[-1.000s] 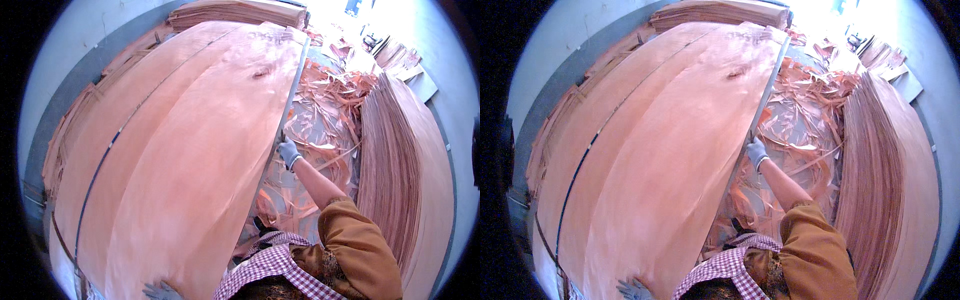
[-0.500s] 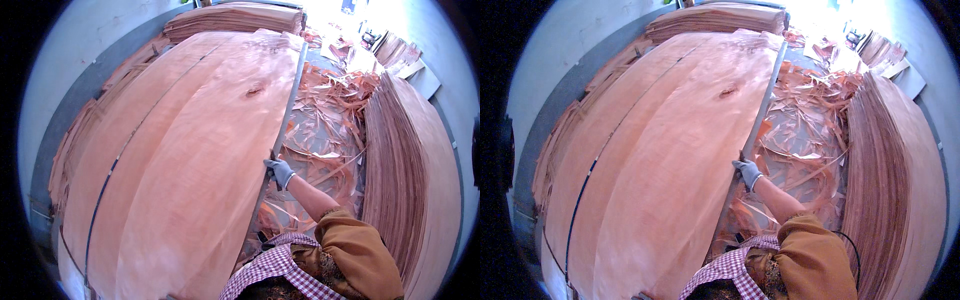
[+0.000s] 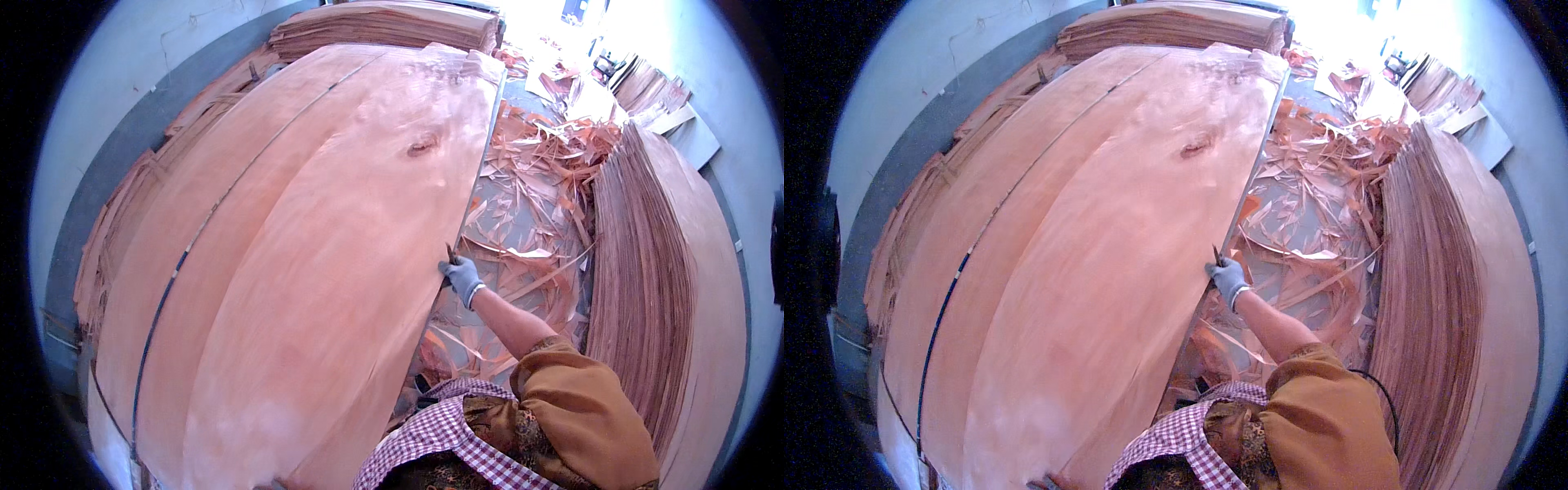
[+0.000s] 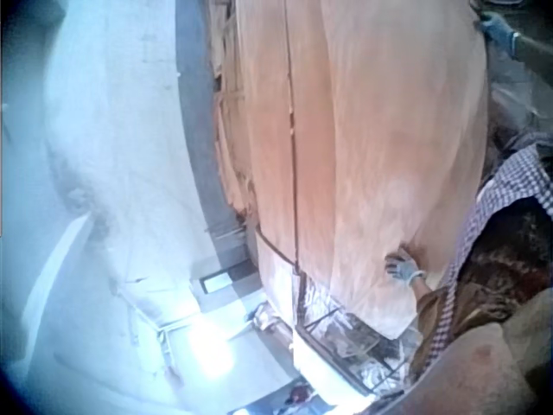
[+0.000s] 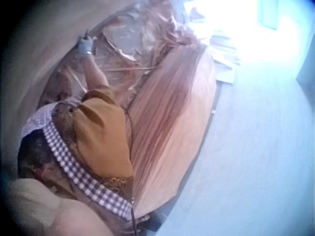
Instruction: The person sorts and trims thin wood veneer sheets in a warehouse environment. The person handles the sheets by hand, uses a utility knife to cut along markings, and measures dimensions with a metal ruler.
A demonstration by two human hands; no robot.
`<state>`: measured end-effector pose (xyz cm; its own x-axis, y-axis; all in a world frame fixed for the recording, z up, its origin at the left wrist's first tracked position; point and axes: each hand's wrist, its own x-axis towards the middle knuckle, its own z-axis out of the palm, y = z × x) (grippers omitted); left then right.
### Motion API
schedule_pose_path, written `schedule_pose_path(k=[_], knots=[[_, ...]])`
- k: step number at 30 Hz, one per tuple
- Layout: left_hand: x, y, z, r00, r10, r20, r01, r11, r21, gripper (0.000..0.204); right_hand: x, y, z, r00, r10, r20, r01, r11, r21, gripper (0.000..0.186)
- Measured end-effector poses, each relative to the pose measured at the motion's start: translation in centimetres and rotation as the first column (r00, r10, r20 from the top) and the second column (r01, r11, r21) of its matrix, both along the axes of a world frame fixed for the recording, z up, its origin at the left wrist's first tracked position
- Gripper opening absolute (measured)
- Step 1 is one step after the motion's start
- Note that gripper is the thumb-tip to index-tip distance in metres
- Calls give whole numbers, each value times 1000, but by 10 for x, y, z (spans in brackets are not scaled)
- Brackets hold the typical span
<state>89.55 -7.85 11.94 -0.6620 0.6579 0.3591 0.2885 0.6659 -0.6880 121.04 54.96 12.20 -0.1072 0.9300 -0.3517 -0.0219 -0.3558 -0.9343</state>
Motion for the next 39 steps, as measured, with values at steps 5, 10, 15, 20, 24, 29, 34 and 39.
schedule_pose_path(k=[5, 10, 15, 20, 24, 29, 34, 39], knots=[[3, 14, -8, 988, 103, 112, -111, 992, 65, 55, 15, 14, 18, 1000, -20, 18, 21, 999, -28, 14], [-8, 33, -4, 926, 235, 296, -295, 938, 179, 58, -8, 64, -24, 998, 51, 45, -54, 996, 67, 17], [11, -35, 10, 792, 289, 538, -500, 813, 300, 62, -10, -1, 44, 483, 533, 695, -858, 447, 254, 9], [18, 36, 31, 589, 272, 761, -709, 625, 326, 81, 117, 37, 30, 884, 353, 307, -436, 859, 268, 51], [52, 24, 36, 614, 253, 748, -723, 561, 404, 81, 46, -23, 71, 742, 538, 401, -646, 735, 208, 54], [40, 42, 31, 670, 165, 724, -679, 531, 507, 81, -93, -175, 86, 293, 598, 746, -926, -16, 377, 22], [35, 37, 42, 667, 66, 742, -661, 513, 548, 78, -173, -353, 87, 89, 376, 922, -798, -527, 292, 34], [26, -60, 5, 675, -332, 659, -390, 597, 701, 73, -202, -415, 48, 41, -40, 998, -883, -468, 18, 46]])
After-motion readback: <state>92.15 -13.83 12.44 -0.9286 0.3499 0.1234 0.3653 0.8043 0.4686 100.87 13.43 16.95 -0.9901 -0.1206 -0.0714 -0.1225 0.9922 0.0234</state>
